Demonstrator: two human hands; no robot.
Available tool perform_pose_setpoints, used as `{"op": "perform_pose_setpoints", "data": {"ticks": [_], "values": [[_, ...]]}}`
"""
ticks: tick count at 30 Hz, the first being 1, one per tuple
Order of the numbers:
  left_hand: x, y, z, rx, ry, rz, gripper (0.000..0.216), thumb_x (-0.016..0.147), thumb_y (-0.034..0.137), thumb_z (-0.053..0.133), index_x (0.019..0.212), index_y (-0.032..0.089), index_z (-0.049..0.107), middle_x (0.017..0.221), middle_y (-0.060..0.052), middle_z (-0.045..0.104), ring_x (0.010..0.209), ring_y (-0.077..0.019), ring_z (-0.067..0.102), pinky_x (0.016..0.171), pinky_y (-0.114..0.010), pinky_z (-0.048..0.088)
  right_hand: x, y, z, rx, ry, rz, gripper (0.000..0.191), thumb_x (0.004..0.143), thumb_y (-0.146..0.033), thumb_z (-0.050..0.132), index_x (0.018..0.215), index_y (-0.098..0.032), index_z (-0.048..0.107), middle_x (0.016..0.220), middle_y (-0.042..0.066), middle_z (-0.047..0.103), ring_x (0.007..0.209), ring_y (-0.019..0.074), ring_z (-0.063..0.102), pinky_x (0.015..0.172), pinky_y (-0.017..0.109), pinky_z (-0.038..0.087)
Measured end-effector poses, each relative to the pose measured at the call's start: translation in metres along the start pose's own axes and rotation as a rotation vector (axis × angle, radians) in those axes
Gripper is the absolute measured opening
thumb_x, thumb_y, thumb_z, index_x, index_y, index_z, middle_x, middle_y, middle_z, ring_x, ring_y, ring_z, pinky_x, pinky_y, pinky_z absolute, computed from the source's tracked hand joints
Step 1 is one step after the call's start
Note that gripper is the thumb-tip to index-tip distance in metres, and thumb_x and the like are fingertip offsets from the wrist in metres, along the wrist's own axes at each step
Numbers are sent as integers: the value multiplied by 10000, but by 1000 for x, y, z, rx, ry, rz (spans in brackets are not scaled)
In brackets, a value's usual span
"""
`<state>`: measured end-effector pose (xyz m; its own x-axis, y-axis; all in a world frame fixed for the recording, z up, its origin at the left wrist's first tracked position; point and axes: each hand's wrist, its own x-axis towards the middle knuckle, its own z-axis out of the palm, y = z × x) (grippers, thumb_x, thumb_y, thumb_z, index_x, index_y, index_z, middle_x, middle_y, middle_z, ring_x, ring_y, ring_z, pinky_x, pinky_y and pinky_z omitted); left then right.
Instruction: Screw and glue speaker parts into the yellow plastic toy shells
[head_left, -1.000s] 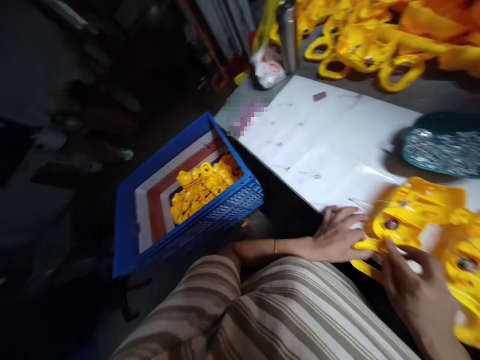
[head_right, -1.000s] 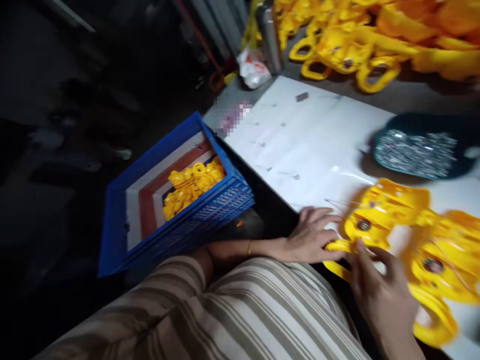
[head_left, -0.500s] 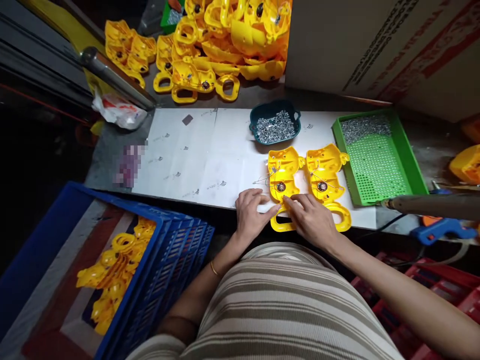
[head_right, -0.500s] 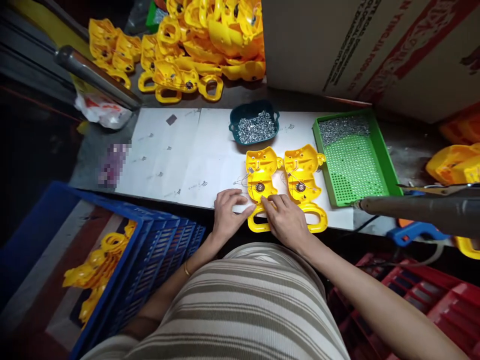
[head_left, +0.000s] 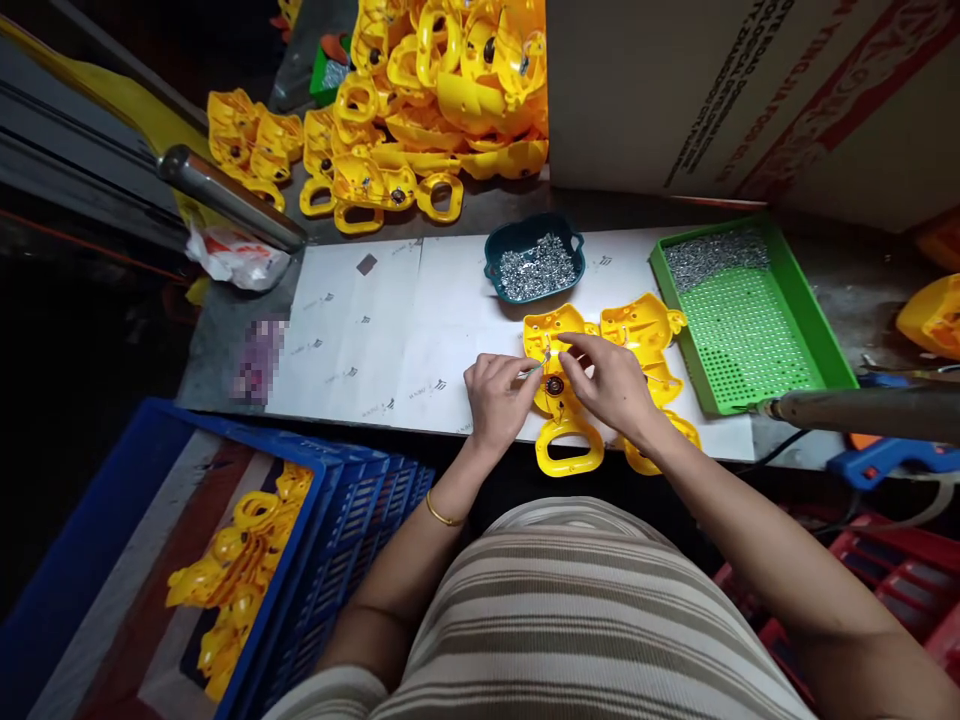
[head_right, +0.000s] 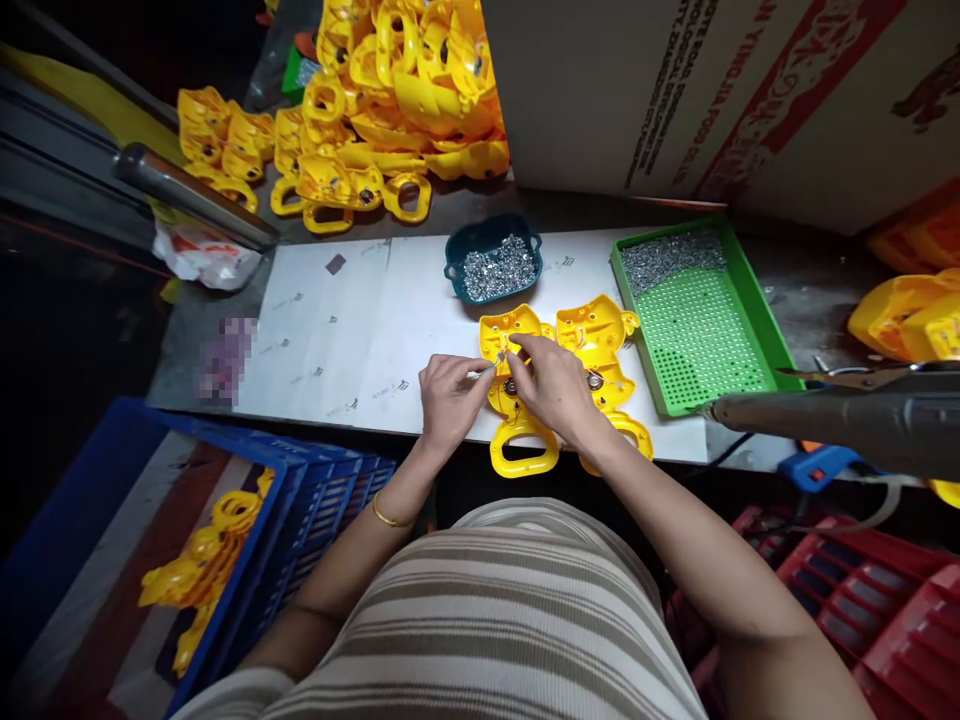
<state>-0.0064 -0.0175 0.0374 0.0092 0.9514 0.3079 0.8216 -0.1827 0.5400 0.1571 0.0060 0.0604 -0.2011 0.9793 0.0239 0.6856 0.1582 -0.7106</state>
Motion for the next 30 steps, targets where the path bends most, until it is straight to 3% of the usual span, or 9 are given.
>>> {"op": "perform_pose_setpoints", "data": {"ticks": [3,8,12,15,18,21,26,30], "values": [[2,-1,4,-17,16,57,22,821,229,714,838,243,716,810,18,719,839,-168,580,814,-335,369,14,-1,1,68,-54,53,290,875,-336,568,1088,-171,675,868,55,746,747,193,682,749,318,497],[7,1,6,-23,3,101,41,835,251,683,860,242,714,853,-4,721,901,-190,577,850,-349,381,23,3,-3,155,-139,148,148,821,-200,592,908,-169,707,841,52,754,758,174,684,727,283,481],[18,9,8,-38,-46,149,472,765,283,688,1218,196,587,1206,-83,657,1157,-246,520,1002,-400,339,28,7,-10,155,-150,162,190,820,-196,565,947,-177,704,901,54,754,784,179,671,748,299,473],[26,13,17,-23,-159,158,665,756,321,672,1366,185,444,1282,-112,614,1228,-269,490,1069,-451,253,31,9,-14,134,-194,145,192,803,-197,554,927,-192,700,892,42,747,772,180,653,739,304,461],[32,11,26,-25,-236,122,579,826,259,602,1378,222,431,1224,-81,652,1164,-241,547,1100,-483,182,33,10,-16,115,-227,140,200,786,-184,536,927,-196,677,892,38,736,756,174,636,718,296,448],[34,5,28,-77,-262,120,490,865,238,588,1341,235,473,1126,-50,701,1083,-212,597,1098,-472,209,34,9,-19,96,-221,159,270,773,-167,515,1022,-195,619,873,29,724,744,175,624,685,286,426],[33,-8,27,-172,-228,203,407,883,275,629,1278,235,539,1088,-39,727,1041,-184,634,1114,-450,255,35,7,-23,42,-240,181,298,775,-177,509,1068,-198,563,825,9,715,665,167,587,608,279,361],[31,-17,31,-216,-174,257,198,891,295,636,1075,229,667,970,-17,748,892,-153,672,1110,-451,299,33,8,-25,35,-267,178,365,781,-190,541,1145,-205,534,829,4,718,686,166,602,617,278,365]]}}
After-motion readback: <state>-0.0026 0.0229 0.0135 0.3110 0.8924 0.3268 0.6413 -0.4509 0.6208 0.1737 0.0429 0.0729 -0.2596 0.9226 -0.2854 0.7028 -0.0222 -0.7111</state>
